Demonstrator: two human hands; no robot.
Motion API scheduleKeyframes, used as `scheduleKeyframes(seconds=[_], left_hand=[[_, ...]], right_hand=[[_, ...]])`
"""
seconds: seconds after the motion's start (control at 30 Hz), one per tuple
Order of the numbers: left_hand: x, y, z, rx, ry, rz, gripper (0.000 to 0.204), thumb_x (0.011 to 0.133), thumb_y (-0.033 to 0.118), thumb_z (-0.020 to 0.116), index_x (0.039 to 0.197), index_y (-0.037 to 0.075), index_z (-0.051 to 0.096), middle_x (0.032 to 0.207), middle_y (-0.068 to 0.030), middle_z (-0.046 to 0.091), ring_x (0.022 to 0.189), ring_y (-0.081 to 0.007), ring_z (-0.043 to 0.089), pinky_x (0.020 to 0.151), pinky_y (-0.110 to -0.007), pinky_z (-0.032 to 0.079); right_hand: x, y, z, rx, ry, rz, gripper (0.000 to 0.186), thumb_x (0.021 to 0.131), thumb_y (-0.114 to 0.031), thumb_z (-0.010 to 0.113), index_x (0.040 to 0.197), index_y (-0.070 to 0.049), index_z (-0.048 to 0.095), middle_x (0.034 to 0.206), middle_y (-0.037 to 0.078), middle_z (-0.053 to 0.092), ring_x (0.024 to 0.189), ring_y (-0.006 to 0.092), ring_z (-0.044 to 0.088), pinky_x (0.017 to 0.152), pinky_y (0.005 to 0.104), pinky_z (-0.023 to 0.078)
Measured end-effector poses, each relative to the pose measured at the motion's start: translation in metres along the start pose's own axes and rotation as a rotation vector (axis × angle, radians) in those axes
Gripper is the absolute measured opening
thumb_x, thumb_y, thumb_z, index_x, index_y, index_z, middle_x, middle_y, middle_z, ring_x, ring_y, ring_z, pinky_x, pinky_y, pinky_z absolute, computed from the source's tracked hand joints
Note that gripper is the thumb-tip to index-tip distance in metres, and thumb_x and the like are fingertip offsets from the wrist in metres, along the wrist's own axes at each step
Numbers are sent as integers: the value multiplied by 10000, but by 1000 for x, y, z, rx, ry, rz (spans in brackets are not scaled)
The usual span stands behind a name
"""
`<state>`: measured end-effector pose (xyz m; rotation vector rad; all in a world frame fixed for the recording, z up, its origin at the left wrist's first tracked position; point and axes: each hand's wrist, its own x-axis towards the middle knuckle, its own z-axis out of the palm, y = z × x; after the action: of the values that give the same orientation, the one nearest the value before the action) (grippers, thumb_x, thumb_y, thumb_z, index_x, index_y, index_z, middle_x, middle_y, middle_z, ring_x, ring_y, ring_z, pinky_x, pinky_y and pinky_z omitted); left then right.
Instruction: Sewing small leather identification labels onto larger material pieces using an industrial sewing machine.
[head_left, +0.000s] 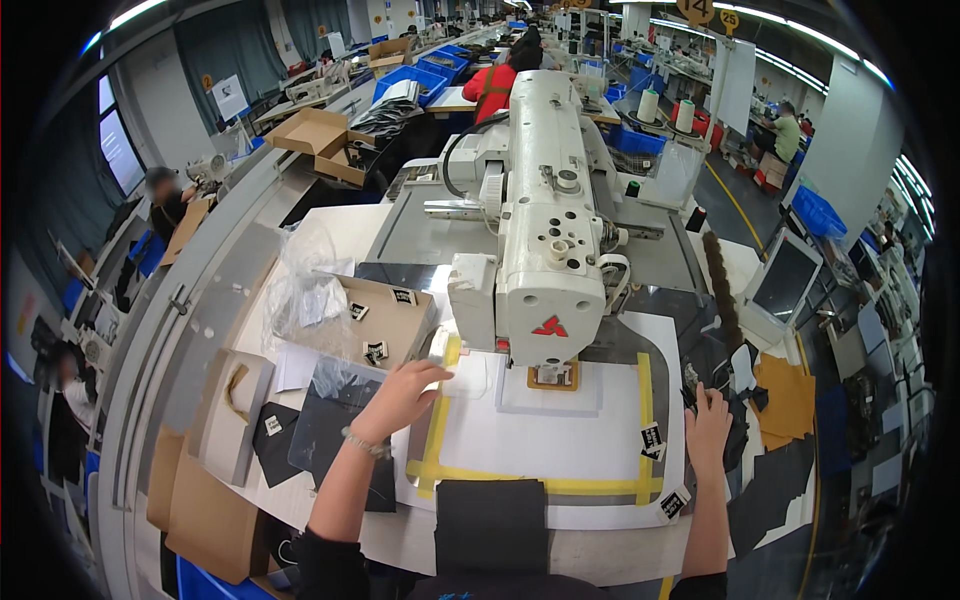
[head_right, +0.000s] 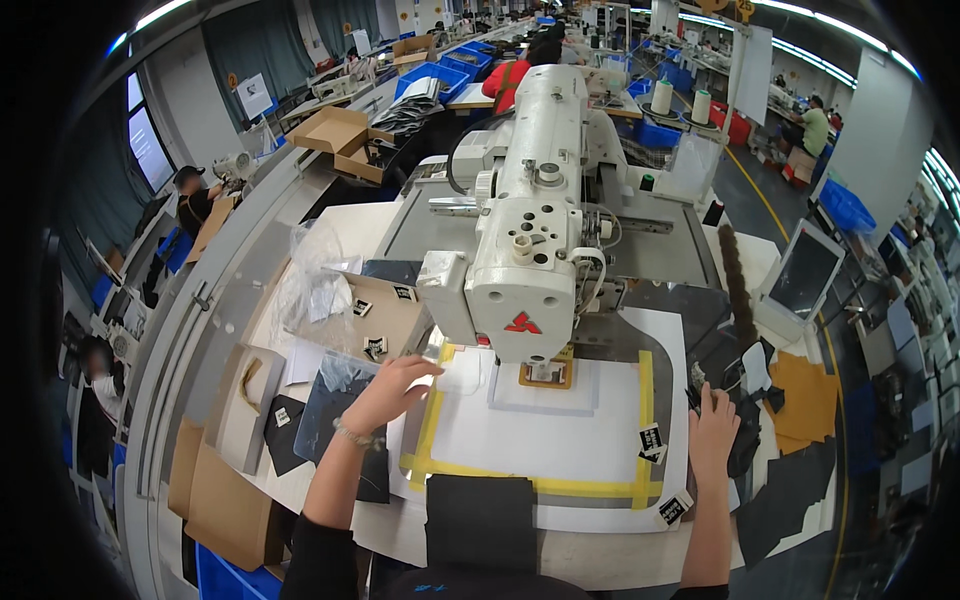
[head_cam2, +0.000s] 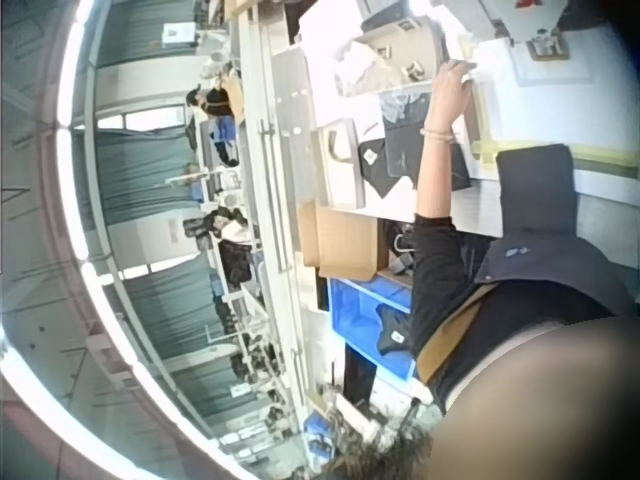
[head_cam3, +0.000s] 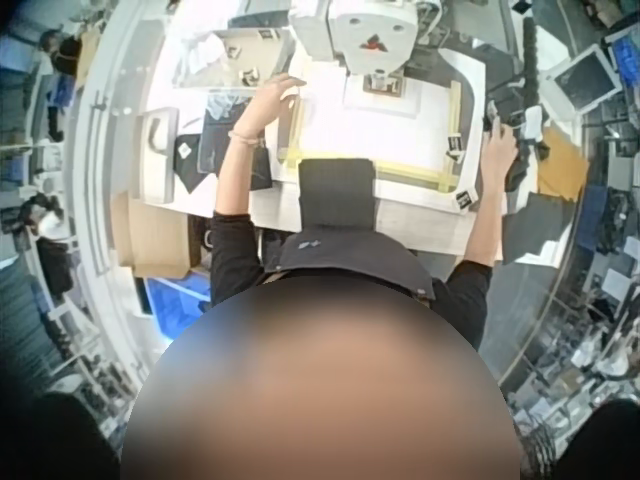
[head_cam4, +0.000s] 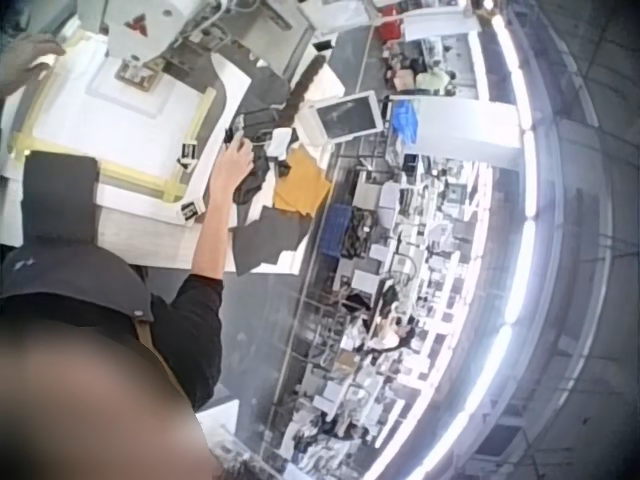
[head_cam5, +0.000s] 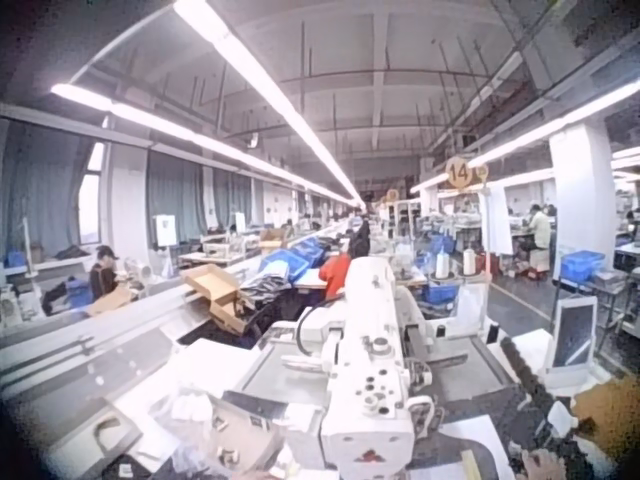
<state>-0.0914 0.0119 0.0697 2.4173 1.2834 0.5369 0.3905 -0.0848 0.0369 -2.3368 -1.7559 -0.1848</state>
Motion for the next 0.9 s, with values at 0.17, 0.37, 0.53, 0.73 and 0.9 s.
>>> scheduleKeyframes(seconds=[0.17, 0.37, 0.53, 0.73, 0.9], left_hand=[[75, -25, 43, 44, -138, -178, 246, 770, 122, 699, 1004, 77, 637, 999, -59, 632, 932, -251, 593, 849, -378, 424], [85, -42, 58, -226, -101, -112, 205, 723, 93, 711, 910, 67, 630, 803, -80, 639, 819, -242, 624, 759, -371, 461], [87, -43, 54, -296, -146, -95, 192, 704, 32, 687, 882, 43, 615, 763, -72, 624, 718, -243, 606, 671, -342, 483], [86, -46, 53, -118, -108, -96, 329, 669, 8, 737, 969, 28, 606, 809, -66, 593, 732, -206, 590, 679, -311, 488], [83, -48, 51, -104, -147, -96, 317, 636, 68, 781, 919, 71, 639, 796, -41, 606, 747, -219, 607, 763, -364, 461]], right_hand=[[-19, -29, -23, 95, 107, -117, 461, 883, -120, 591, 1332, -58, 506, 1223, 121, 485, 1156, 294, 448, 955, 407, 353], [-52, -77, -21, 345, 117, -276, 363, 836, -128, 632, 1195, -78, 619, 1088, 86, 571, 1038, 276, 517, 862, 405, 387], [-70, -133, -2, 539, 34, -471, 281, 826, -140, 644, 1105, -123, 672, 977, 32, 602, 930, 223, 565, 792, 376, 410], [-68, -190, 12, 660, -27, -552, 235, 860, -141, 631, 1087, -108, 683, 973, 26, 621, 905, 211, 580, 811, 347, 437], [-63, -213, 15, 753, -121, -616, 227, 897, -143, 591, 1103, -105, 679, 952, 32, 621, 890, 212, 584, 811, 351, 447]])
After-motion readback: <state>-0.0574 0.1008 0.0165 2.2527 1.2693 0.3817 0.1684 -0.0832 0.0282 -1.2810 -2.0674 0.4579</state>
